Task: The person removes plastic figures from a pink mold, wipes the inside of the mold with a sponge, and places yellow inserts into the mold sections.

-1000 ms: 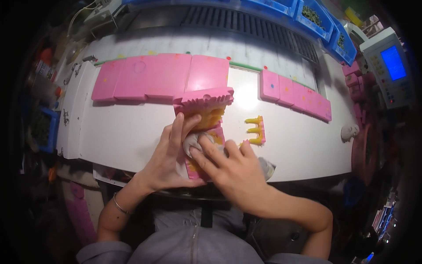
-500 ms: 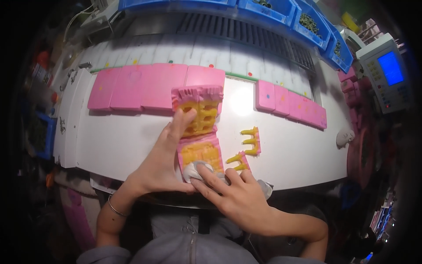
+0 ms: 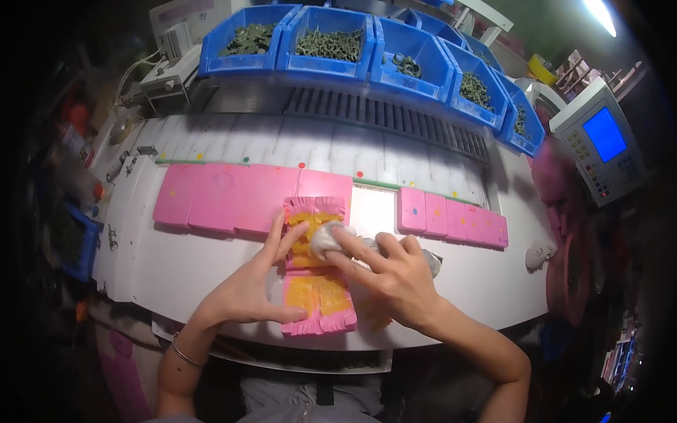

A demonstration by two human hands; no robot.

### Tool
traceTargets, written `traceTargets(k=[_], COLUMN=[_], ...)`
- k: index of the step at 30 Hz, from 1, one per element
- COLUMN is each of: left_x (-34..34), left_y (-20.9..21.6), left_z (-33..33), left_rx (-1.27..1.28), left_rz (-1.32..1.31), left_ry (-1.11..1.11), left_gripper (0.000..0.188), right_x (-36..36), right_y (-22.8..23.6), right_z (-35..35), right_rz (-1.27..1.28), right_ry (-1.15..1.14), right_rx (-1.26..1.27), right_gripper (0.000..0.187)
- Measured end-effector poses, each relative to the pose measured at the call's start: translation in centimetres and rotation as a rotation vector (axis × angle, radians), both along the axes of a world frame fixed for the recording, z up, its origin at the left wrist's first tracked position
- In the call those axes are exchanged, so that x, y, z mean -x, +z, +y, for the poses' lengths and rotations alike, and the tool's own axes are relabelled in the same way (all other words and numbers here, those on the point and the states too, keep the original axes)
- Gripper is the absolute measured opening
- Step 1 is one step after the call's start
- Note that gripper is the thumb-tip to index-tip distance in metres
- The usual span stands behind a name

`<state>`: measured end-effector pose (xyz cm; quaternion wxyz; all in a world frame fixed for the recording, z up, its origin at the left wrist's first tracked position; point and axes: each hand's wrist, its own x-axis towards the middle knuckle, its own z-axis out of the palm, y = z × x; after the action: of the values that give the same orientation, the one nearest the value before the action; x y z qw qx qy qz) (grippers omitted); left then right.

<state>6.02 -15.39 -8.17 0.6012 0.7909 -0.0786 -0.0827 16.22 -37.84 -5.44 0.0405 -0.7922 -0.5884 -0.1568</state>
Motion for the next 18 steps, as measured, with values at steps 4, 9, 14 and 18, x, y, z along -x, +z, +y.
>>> traceTargets(k=[4,9,14,18], left_x=[0.0,0.3,0.1,-0.4], left_y=[0.1,-1.1,-0.4,-1.2], left_z=[-0.4,-1.0,-1.3,-1.0], left_rx=[0.008,-0.034,0.167,0.086], left_rz=[-0.044,-0.099,-0.021,-0.086], left_ry=[-0.021,0.077,0.108,0.094], left_gripper=[0.124,0.125,0.127,0.130], right_x=[-0.8,-0.8,-0.3,-0.3], right_y=[-0.9,0.0,1.3,1.2], right_z=[0.5,0.9,1.2,2.4], right_rz=[-0.111,-0.015,-0.008,-0.070], right_ry=[-0.061,-0.079,0.000,0.238], right_rx=[-0.011,0.087,0.054,0.126], right_gripper=[0.050,0.051,0.050,0.045])
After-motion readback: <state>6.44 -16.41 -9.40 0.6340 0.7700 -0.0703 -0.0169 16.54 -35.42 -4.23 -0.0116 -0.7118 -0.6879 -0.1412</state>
